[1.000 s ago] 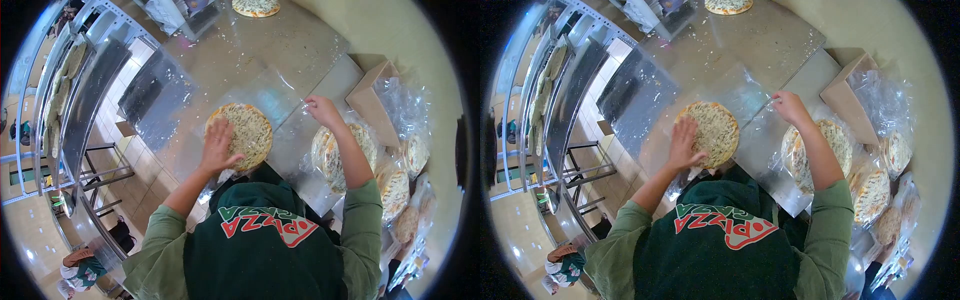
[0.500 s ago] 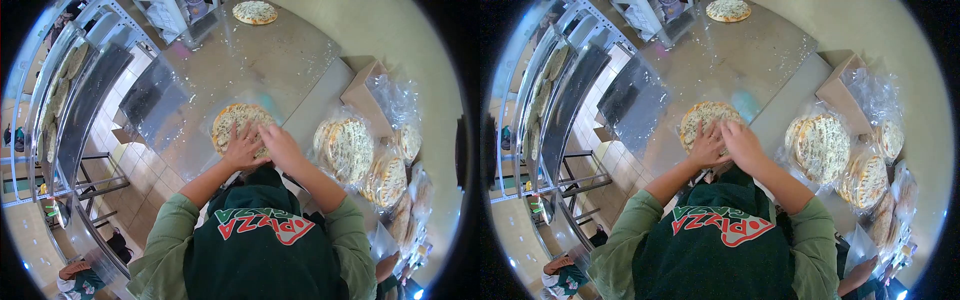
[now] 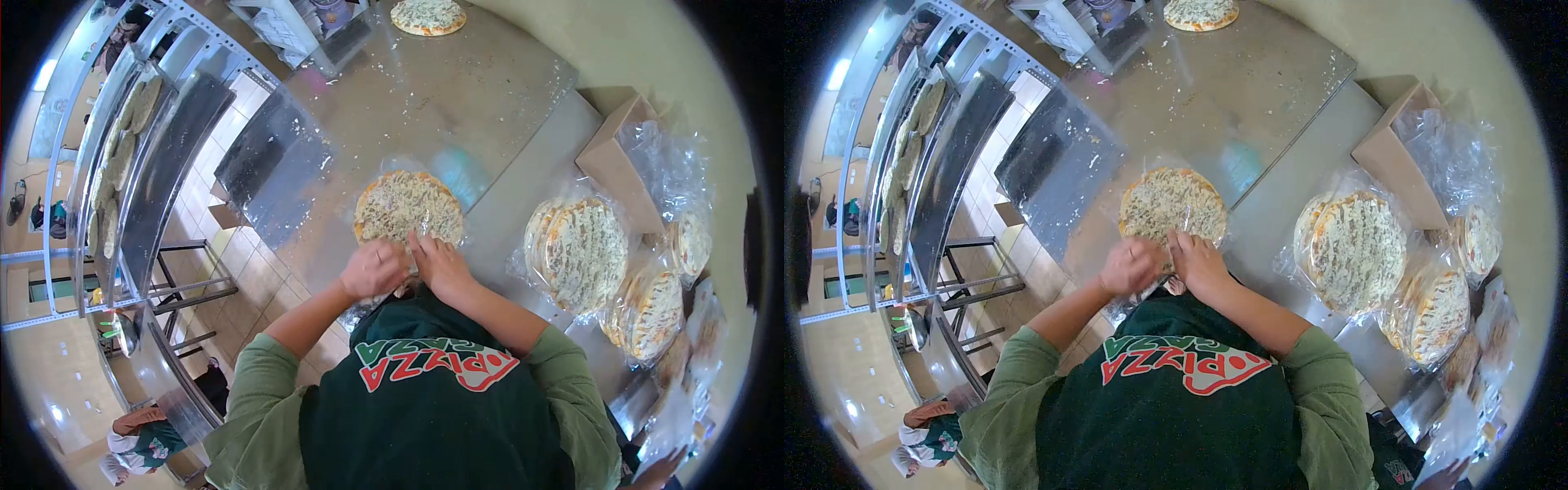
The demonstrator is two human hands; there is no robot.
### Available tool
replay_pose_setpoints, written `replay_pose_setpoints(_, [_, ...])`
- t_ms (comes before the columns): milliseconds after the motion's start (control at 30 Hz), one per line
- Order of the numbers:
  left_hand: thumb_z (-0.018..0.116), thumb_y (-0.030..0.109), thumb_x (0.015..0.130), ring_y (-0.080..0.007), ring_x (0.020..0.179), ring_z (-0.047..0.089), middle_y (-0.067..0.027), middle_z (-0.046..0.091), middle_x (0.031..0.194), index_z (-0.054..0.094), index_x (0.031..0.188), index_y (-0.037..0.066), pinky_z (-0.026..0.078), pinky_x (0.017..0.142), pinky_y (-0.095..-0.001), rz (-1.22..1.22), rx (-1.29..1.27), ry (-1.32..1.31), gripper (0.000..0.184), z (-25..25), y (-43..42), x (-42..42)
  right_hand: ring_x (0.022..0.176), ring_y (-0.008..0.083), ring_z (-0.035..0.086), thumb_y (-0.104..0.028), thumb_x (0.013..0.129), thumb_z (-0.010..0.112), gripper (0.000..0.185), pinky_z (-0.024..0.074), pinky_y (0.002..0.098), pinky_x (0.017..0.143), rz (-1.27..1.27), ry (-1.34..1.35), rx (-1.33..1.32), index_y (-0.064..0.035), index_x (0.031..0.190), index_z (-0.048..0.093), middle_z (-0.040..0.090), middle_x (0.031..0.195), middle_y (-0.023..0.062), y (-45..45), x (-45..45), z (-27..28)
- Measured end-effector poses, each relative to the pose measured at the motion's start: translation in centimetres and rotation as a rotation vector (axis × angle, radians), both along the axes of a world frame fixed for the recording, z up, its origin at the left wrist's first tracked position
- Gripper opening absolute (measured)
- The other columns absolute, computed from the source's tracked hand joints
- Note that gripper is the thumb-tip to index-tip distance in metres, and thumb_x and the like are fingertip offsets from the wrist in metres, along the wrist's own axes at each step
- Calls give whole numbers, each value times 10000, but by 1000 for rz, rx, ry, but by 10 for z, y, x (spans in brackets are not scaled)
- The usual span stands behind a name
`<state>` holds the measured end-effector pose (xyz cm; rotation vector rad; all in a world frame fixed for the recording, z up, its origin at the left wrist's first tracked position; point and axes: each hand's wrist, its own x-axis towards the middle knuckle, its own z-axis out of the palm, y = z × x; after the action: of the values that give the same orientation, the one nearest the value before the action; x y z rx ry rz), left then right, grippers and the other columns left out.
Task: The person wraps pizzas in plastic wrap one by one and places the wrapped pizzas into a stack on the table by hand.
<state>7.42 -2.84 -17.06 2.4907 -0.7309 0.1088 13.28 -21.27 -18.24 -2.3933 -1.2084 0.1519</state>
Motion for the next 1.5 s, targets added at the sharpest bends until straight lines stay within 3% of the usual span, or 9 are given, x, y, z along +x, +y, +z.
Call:
replay_pose_setpoints(200, [475, 424, 852, -308, 1325, 211, -134, 226, 1439, 268, 1380, 120, 178, 1047, -504, 482, 293, 132, 643, -27, 12, 68, 834, 239, 566, -132, 768, 489, 478, 466, 353, 698, 74, -140, -162, 29, 1213, 423, 526, 915, 101, 1, -8, -3])
replay_pose_setpoints(467, [520, 339, 856, -304, 1275, 289, -156, 314, 1371, 344, 1334, 113, 208, 1033, -491, 883, 261, 23, 557, -32, 26, 27, 869, 299, 563, -161, 774, 515, 286, 476, 397, 721, -174, 272, 52, -118, 1049, 581, 552, 1028, 119, -7, 31, 16])
replay_pose_setpoints(533, [545, 285, 852, -281, 1210, 357, -153, 391, 1287, 344, 1321, 104, 293, 993, -438, 1095, -495, 32, 541, -53, 32, -3, 950, 318, 547, -200, 792, 530, 284, 465, 396, 784, -419, 73, 227, -78, 1044, 578, 563, 1062, 143, -2, 70, 1])
replay_pose_setpoints(567, [550, 287, 854, -266, 1173, 385, -142, 420, 1247, 320, 1322, 88, 339, 963, -390, 1284, -1213, 432, 558, -5, 9, -14, 977, 320, 535, -243, 792, 547, 294, 466, 400, 783, -488, 178, 132, -58, 1019, 567, 564, 1028, 162, 0, 85, -11])
replay_pose_setpoints(667, [536, 431, 847, -282, 1230, 342, -131, 394, 1284, 258, 1356, 72, 290, 1006, -406, 1055, -1723, 887, 682, -51, 29, -58, 991, 346, 546, -459, 755, 597, 567, 444, 398, 842, -547, 573, 123, -9, 1095, 549, 549, 1074, 231, 11, 114, -28])
replay_pose_setpoints(800, [513, 640, 758, -292, 1155, 394, -153, 389, 1243, 270, 1318, 9, 285, 1001, -446, 1030, -1533, 1057, 878, -53, 33, -28, 741, 275, 618, -452, 659, 710, 602, 500, 354, 626, -342, 879, -228, -18, 1049, 561, 607, 930, 160, 20, 144, -27])
replay_pose_setpoints(1100, [348, 488, 910, -266, 1249, 350, -73, 318, 1386, 262, 1366, 133, 352, 980, -446, 391, -1666, 985, 585, -1, 9, -1, 827, 158, 602, -160, 735, 688, 496, 520, 318, 606, -402, 1483, 556, -71, 1168, 464, 576, 957, 78, -30, 99, -12])
replay_pose_setpoints(1333, [410, 331, 917, -252, 1205, 417, -81, 394, 1331, 278, 1350, 120, 386, 973, -404, 186, -1440, 1100, 500, 47, -64, 92, 913, 122, 554, -156, 799, 632, 514, 451, 258, 807, -431, 877, 982, -19, 1245, 417, 571, 1058, 55, -182, 46, 100])
replay_pose_setpoints(1500, [563, 117, 840, -202, 1116, 480, -100, 452, 1225, 249, 1324, 109, 436, 913, -351, -29, -1348, 1157, 577, 59, -193, 136, 960, 124, 523, -162, 814, 611, 485, 415, 264, 851, -867, 666, 1039, 8, 1232, 435, 575, 1074, 79, -277, 27, 115])
